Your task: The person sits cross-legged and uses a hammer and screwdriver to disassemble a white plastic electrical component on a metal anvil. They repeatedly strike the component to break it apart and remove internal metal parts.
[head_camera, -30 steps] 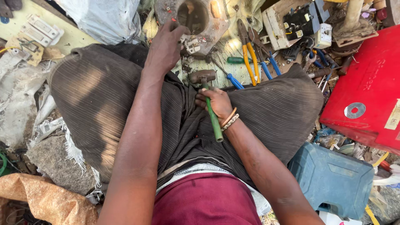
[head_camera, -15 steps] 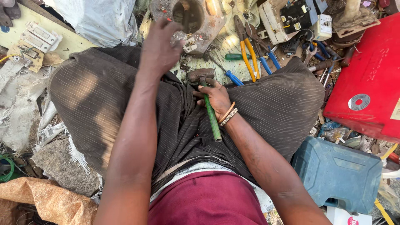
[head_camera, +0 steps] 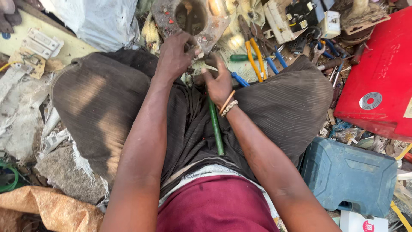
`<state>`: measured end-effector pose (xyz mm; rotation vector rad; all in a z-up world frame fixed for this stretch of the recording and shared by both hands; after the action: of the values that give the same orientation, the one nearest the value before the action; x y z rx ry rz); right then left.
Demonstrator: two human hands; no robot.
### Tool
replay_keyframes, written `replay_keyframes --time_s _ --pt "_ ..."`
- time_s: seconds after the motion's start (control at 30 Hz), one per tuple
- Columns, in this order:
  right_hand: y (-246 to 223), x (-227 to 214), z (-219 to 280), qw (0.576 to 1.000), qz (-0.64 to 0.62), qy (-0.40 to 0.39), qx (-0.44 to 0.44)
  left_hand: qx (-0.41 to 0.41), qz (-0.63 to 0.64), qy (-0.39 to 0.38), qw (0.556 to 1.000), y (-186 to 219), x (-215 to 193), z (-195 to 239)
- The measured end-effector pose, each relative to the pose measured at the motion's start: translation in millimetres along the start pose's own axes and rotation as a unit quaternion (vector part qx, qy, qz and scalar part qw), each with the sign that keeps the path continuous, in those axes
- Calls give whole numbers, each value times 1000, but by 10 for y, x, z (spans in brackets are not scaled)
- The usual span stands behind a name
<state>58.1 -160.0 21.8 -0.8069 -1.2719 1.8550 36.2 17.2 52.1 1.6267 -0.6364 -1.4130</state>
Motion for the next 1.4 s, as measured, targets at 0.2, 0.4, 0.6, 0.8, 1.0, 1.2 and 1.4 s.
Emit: replay_keyframes --time_s 0.2,0.4,0.6,0.8,1.0,1.2,1.4 --pt "-118 83 -219 949 296 65 -84 14 17 34 999 -87 44 5" --pt "-417 139 -322 917 369 64 -139 -192 357 84 910 -385 7 -14" --pt "-674 -30 -276 960 224 62 -156 -159 441 7 883 -282 -30 -65" --pt "-689 -96 -206 982 5 7 -188 -111 402 -34 908 42 -69 -18" --pt "-736 -71 -161 988 -90 6 -122 -76 329 -38 940 202 -217 23" --pt "-553 -54 -136 977 -191 -2 -92 -120 462 -37 878 144 -6 44" --pt "-335 -23 -170 934 -357 -27 -2 -243 204 -78 945 78 -231 112"
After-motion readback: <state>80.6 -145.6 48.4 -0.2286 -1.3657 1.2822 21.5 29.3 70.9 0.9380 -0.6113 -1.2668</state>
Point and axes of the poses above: each hand's wrist, its own z-axis away from the middle knuckle, its own x-axis out of the palm, y = z × x, the point moved 4 cm from there along -z, towards the middle knuckle, and after that the axes turned 4 degrees about -y, right-handed, at the moved point
